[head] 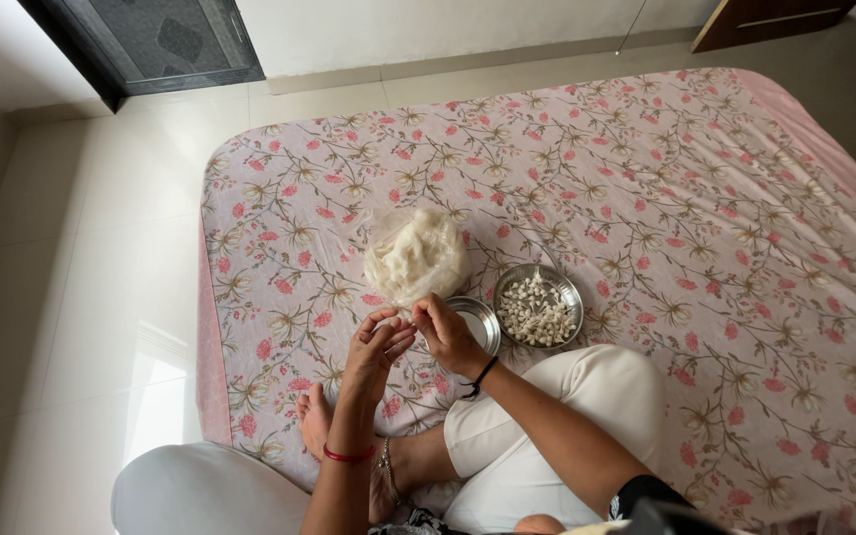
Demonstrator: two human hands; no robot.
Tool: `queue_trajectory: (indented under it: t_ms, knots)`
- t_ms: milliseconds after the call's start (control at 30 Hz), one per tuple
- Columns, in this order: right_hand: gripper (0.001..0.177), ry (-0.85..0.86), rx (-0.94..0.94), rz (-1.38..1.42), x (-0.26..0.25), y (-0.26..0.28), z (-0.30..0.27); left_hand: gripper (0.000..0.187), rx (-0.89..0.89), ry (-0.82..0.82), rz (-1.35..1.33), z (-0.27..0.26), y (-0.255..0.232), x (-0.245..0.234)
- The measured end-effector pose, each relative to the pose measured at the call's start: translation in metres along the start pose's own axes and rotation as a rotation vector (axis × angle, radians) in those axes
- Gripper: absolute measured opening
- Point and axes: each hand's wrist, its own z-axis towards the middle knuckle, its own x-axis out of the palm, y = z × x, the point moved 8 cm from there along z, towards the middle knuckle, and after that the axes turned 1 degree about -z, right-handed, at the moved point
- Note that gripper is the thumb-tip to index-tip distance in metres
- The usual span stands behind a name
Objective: The person pulls small amounts of raw cotton from a mass and rolls them by hand into small wicks, placing the finished wicks into a metal bowl.
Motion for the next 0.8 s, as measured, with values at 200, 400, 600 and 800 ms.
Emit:
queue_trajectory:
  t_ms: [200,400,600,800]
  knots:
    - [0.019,-0.016,0.067,-0.068,0.001,0.003,-0.002,0.025,-0.008,-0.028,0.027,0.000,0.000,0.000]
    - [0.021,-0.058,0.065,-0.082,0.000,-0.002,-0.005,0.026,-0.006,-0.017,0.032,-0.001,0.002,0.004]
    - [0.023,-0.127,0.089,-0.052,-0.005,-0.002,-0.004,0.028,0.008,0.017,0.061,-0.003,0.000,0.008]
    - [0.031,-0.134,0.122,0.009,-0.009,-0.004,-0.003,0.032,0.017,0.057,0.069,-0.006,0.000,0.019]
